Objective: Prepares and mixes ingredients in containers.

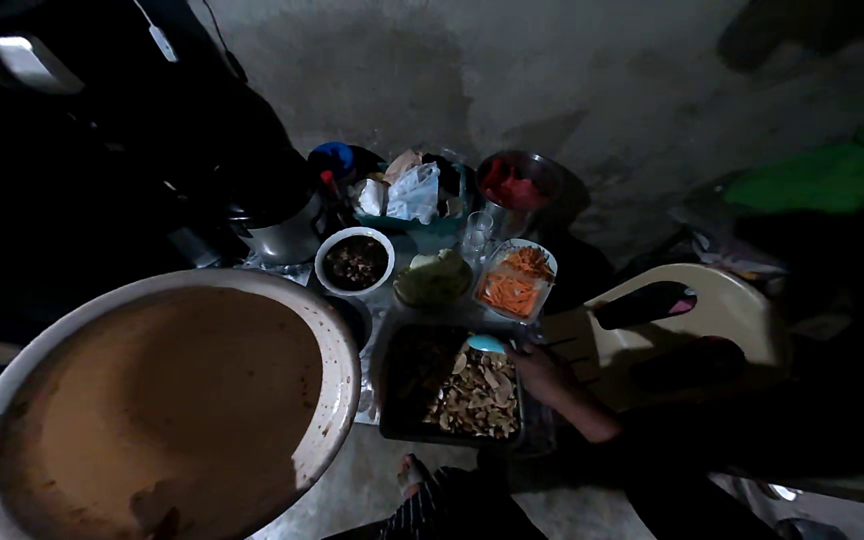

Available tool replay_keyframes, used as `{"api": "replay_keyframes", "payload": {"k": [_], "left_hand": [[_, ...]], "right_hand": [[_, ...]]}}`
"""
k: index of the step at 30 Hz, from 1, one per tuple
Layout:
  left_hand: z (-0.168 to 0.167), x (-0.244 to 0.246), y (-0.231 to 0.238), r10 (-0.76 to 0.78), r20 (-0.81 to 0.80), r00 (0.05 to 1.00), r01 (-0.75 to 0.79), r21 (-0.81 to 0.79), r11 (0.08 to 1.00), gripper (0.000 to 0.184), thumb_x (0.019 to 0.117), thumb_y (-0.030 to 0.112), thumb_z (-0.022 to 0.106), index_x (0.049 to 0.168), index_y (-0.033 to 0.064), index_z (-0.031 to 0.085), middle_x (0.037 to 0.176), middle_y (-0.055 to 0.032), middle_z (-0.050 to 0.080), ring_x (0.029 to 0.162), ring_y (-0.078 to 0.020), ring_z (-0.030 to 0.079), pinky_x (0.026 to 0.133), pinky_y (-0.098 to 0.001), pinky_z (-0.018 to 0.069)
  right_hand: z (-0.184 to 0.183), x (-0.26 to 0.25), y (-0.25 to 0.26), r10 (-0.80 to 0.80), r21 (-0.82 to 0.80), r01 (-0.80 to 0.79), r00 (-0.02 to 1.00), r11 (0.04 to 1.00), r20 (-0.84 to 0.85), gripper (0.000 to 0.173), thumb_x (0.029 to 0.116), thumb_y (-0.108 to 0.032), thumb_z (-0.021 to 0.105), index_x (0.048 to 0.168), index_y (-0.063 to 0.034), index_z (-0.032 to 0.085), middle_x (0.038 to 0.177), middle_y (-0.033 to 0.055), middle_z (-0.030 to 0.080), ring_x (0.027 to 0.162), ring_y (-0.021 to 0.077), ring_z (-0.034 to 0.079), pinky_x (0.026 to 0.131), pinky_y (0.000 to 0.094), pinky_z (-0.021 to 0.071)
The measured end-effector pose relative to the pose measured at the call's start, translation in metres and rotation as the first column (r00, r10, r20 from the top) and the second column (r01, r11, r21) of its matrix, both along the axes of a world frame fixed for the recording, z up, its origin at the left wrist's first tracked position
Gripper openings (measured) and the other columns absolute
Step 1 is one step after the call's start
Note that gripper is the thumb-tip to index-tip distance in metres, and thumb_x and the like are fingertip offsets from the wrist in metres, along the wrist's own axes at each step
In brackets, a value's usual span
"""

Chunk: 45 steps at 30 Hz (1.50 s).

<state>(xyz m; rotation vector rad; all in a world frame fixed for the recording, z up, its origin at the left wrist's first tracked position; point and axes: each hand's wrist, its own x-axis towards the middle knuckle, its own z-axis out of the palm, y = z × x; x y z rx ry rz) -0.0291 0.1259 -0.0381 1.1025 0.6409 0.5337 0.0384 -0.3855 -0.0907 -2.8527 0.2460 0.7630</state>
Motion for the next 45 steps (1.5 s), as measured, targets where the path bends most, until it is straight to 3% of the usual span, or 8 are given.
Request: {"api": "replay_keyframes", "payload": {"k": [12, 17, 20, 27, 32, 36, 38, 45], "left_hand": [[-0.008, 0.025, -0.054, -0.106, -0.048, 0.993, 0.11, 0.092, 0.99, 0.019, 0.0994, 0.0, 0.048, 0.116, 0.0056, 0.053, 0.095, 0.002, 0.071, 0.088, -0.0091, 0.072, 0.078, -0.0323, 0.0631], [-0.005, 0.045, -0.095, -0.149, 0.003, 0.989, 0.147, 0.128, 0.981, 0.021, 0.0937, -0.007, 0.048, 0.108, 0.0043, 0.058, 0.09, 0.0025, 0.073, 0.084, -0.0092, 0.073, 0.077, -0.0313, 0.0635], [-0.011, 0.054, -0.117, -0.284, 0.062, 0.957, 0.263, 0.226, 0.938, 0.022, 0.0898, -0.009, 0.052, 0.103, 0.0033, 0.063, 0.09, 0.0033, 0.074, 0.085, -0.0079, 0.073, 0.079, -0.0299, 0.063], [-0.009, 0.067, -0.163, -0.715, 0.209, 0.667, 0.457, 0.643, 0.614, 0.032, 0.1001, 0.02, 0.064, 0.132, 0.0156, 0.068, 0.147, 0.002, 0.059, 0.138, -0.0151, 0.053, 0.117, -0.0362, 0.0437], [-0.009, 0.079, -0.169, -0.793, 0.159, 0.588, 0.345, 0.838, 0.423, 0.042, 0.1034, 0.025, 0.057, 0.144, 0.0156, 0.06, 0.158, -0.0061, 0.048, 0.148, -0.0233, 0.042, 0.123, -0.0412, 0.0364], [-0.016, 0.082, -0.174, -0.755, 0.15, 0.639, 0.406, 0.768, 0.496, 0.041, 0.1016, 0.019, 0.06, 0.138, 0.0001, 0.06, 0.15, -0.0087, 0.056, 0.14, -0.0175, 0.051, 0.118, -0.0362, 0.0431], [-0.015, 0.078, -0.18, -0.628, 0.129, 0.767, 0.427, 0.628, 0.651, 0.028, 0.0973, 0.01, 0.065, 0.119, -0.0075, 0.062, 0.115, -0.0023, 0.072, 0.108, -0.0057, 0.069, 0.097, -0.029, 0.0576], [0.012, 0.074, -0.242, -0.629, -0.179, 0.756, 0.634, -0.035, 0.772, 0.028, 0.1023, 0.006, 0.053, 0.129, -0.0002, 0.047, 0.105, -0.0093, 0.067, 0.09, -0.0163, 0.071, 0.079, -0.0376, 0.0627]], "right_hand": [[0.041, -0.062, 0.025, -0.147, 0.11, 0.128, 0.972, 0.986, 0.185, 0.05, 0.1047, -0.018, 0.052, 0.154, -0.0252, 0.05, 0.136, 0.0213, 0.062, 0.121, 0.0408, 0.062, 0.098, 0.059, 0.052], [0.071, -0.103, 0.075, -0.375, 0.4, 0.129, 0.678, 0.907, 0.632, 0.041, 0.1008, -0.027, 0.056, 0.131, -0.0028, 0.07, 0.116, 0.0187, 0.074, 0.103, 0.0338, 0.072, 0.09, 0.0522, 0.0586], [0.07, -0.087, 0.085, -0.36, 0.437, 0.086, 0.717, 0.895, 0.597, 0.044, 0.1055, -0.03, 0.054, 0.144, -0.011, 0.061, 0.117, 0.0151, 0.073, 0.097, 0.0288, 0.073, 0.085, 0.0492, 0.0608], [0.021, -0.052, 0.076, -0.027, 0.348, -0.038, 0.984, 0.937, 0.178, 0.037, 0.104, -0.014, 0.052, 0.139, -0.0146, 0.063, 0.14, 0.0175, 0.061, 0.127, 0.0361, 0.059, 0.108, 0.0561, 0.0471], [0.021, -0.071, 0.072, -0.192, 0.306, 0.046, 0.864, 0.951, 0.465, 0.039, 0.102, -0.013, 0.056, 0.139, -0.016, 0.065, 0.128, 0.0148, 0.07, 0.113, 0.0314, 0.07, 0.093, 0.0489, 0.0594], [0.034, -0.06, 0.054, -0.264, 0.392, 0.186, 0.952, 0.901, 0.154, 0.047, 0.1072, -0.018, 0.046, 0.154, -0.017, 0.049, 0.139, 0.0194, 0.062, 0.125, 0.0365, 0.063, 0.104, 0.0536, 0.0514], [0.045, -0.071, 0.048, -0.373, 0.515, 0.221, 0.903, 0.828, 0.213, 0.043, 0.1093, -0.027, 0.045, 0.149, -0.0144, 0.055, 0.137, 0.0151, 0.065, 0.124, 0.0299, 0.064, 0.107, 0.0478, 0.0502], [-0.005, -0.124, -0.006, -0.881, 0.887, 0.255, 0.39, 0.384, 0.268, 0.051, 0.0818, -0.029, 0.085, 0.118, 0.0038, 0.068, 0.103, 0.012, 0.074, 0.095, 0.0138, 0.071, 0.089, 0.0309, 0.0594]]}}
